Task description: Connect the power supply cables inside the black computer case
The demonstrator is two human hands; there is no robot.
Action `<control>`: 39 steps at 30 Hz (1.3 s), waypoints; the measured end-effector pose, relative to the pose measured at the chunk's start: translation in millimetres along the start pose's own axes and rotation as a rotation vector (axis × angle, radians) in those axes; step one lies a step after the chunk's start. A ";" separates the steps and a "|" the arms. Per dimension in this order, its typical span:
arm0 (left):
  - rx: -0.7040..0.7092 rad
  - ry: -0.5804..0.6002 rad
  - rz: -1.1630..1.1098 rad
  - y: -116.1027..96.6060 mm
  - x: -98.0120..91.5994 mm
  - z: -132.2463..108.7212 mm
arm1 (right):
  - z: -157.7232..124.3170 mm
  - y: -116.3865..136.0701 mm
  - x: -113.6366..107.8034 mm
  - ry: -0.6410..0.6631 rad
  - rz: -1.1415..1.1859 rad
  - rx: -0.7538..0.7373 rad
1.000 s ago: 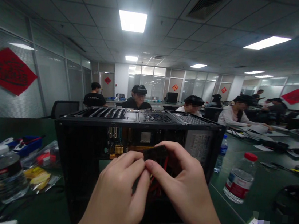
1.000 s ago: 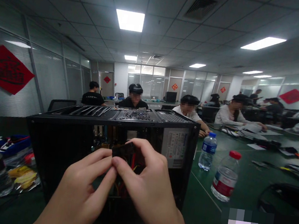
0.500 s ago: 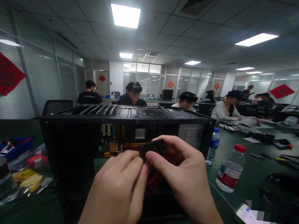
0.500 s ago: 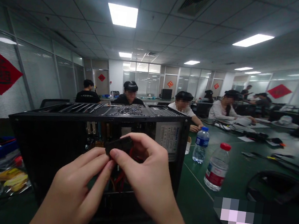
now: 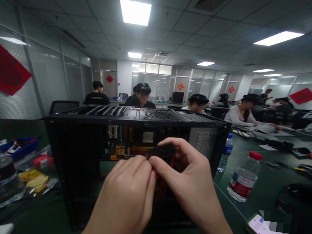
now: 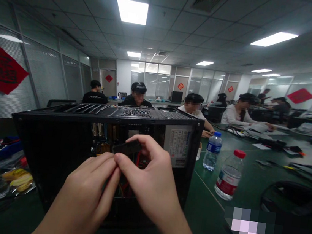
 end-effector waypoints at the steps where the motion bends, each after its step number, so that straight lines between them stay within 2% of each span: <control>1: -0.003 0.014 0.011 -0.2 0.4 0.7 | 0.5 -0.4 0.9 -0.005 -0.025 -0.009; 5: -0.097 0.087 -0.007 6.7 3.0 6.5 | 6.5 -10.6 4.5 -0.029 -0.101 -0.025; 9: -0.337 0.229 -0.165 39.9 16.0 12.0 | 16.6 -31.8 13.4 0.029 -0.331 -0.029; 11: -0.467 0.326 -0.193 63.6 28.7 11.5 | 19.7 -44.8 23.0 0.113 -0.532 -0.017; 13: -0.546 0.388 -0.124 85.0 43.1 9.3 | 19.9 -59.5 35.4 0.233 -0.750 0.028; 16: -0.592 0.481 0.037 104.5 67.5 3.9 | 16.7 -82.9 51.9 0.408 -0.996 0.156; 20: -0.594 0.521 0.065 111.8 96.9 -2.7 | 16.1 -107.5 58.6 0.514 -1.044 0.271; 23: -0.630 0.516 0.074 117.1 109.6 -6.3 | 18.6 -118.2 57.1 0.578 -1.001 0.289; 25: -0.643 0.497 0.096 120.5 113.2 -7.0 | 20.1 -122.2 56.5 0.598 -0.983 0.293; 29: -0.656 0.472 0.110 121.1 115.4 -4.8 | 20.9 -126.0 57.6 0.560 -0.970 0.274; 39: -0.624 0.538 0.056 116.5 118.5 -1.8 | 22.5 -129.7 57.9 0.542 -0.925 0.235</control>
Point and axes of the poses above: each hand's wrist, its own z-axis towards the middle knuckle, its own x-axis out of the palm, y = z × x, the point moved 3 cm from there along z, towards the middle knuckle, and after that the axes turned 11 degrees about -z, right-handed, at the moved point
